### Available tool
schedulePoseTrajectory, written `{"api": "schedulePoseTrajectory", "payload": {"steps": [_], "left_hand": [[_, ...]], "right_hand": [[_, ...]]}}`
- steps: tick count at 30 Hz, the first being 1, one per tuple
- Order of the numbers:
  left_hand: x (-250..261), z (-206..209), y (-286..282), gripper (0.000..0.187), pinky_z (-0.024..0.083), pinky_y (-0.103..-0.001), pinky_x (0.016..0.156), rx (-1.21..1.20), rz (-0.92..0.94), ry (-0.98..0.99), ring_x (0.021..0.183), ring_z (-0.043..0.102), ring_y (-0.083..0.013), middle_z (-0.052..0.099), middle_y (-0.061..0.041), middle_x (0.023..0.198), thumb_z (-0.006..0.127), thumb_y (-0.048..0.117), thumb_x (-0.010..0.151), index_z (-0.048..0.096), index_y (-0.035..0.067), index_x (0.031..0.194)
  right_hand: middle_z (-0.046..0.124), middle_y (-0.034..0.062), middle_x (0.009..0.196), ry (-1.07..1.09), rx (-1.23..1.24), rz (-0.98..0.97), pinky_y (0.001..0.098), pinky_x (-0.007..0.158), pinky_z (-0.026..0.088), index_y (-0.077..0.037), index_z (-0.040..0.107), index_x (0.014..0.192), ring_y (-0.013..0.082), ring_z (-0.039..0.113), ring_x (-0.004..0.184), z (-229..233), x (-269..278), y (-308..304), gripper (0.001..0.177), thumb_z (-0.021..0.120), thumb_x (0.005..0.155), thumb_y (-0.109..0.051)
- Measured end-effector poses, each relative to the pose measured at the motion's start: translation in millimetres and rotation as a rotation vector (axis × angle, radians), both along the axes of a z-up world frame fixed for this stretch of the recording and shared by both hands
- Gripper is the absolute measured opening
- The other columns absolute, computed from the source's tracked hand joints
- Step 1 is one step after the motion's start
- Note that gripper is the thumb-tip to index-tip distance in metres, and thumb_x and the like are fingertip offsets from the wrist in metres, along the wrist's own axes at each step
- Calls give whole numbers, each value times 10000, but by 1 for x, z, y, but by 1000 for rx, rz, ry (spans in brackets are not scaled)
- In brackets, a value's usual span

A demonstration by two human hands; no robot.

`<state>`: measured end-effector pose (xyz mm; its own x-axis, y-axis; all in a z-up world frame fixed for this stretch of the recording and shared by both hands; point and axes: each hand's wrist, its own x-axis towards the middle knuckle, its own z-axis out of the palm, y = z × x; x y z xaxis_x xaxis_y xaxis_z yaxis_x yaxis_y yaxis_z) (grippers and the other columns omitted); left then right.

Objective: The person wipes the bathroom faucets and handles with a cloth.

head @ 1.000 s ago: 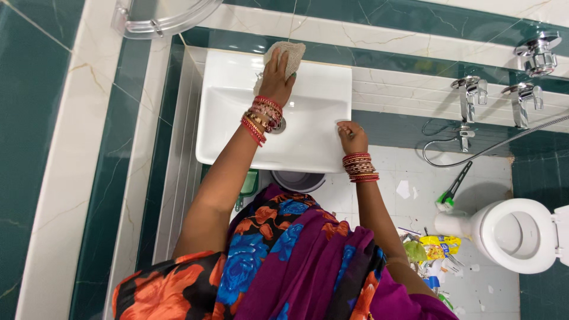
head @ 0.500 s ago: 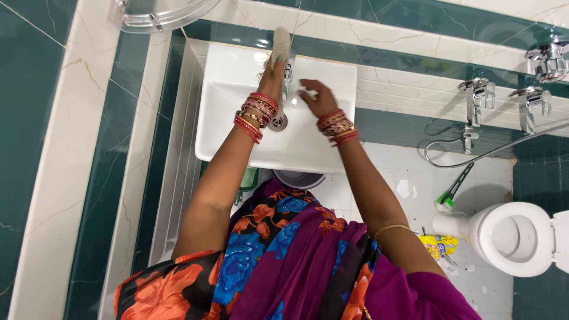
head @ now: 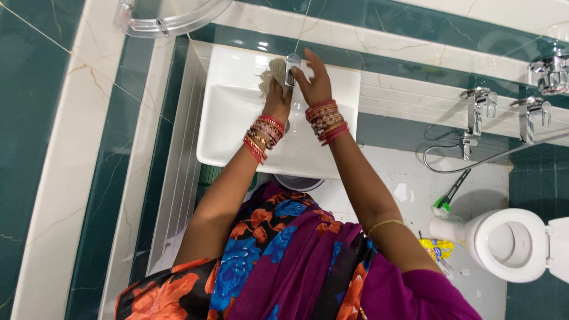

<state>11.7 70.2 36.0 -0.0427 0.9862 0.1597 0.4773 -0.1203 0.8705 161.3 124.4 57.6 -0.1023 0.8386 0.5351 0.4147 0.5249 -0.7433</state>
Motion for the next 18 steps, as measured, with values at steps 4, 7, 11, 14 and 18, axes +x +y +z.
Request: {"api": "schedulePoseTrajectory", "payload": {"steps": [4,7,11,14,18], "left_hand": [[6,15,-10,562,289,-430,1233,-29,44,198,1512,275,-436,218,-287,1652,491,221,1091,301,-48,1547],[17,23,-42,696,312,-428,1216,-105,42,508,1462,304,-426,253,-228,1616,582,214,961,290,4,1557],[18,28,-48,642,335,-440,1177,-127,13,521,1459,281,-447,210,-268,1628,584,201,979,298,-3,1516],[15,26,-8,634,380,-439,1151,-102,42,242,1460,325,-434,263,-258,1617,539,195,1024,250,-11,1550],[2,8,21,621,386,-426,1191,-164,-3,-60,1443,412,-414,351,-264,1575,509,195,1048,238,-24,1563]], "right_hand": [[533,255,1459,-314,44,125,451,1108,442,-24,523,1464,420,529,1340,14,-20,21,501,658,1037,-247],[560,207,1446,-341,-151,182,409,1086,480,-49,561,1395,363,598,1270,32,-24,25,434,577,1061,-327],[509,192,1420,-315,-246,281,400,1065,481,-44,540,1408,338,601,1218,48,-26,19,520,466,1081,-441],[507,192,1381,-278,-190,309,404,1104,467,-41,563,1412,351,565,1284,46,-28,21,553,417,1111,-481],[508,194,1368,-238,-212,296,400,1107,461,-43,573,1421,354,563,1272,40,-28,21,581,402,1101,-496]]}}
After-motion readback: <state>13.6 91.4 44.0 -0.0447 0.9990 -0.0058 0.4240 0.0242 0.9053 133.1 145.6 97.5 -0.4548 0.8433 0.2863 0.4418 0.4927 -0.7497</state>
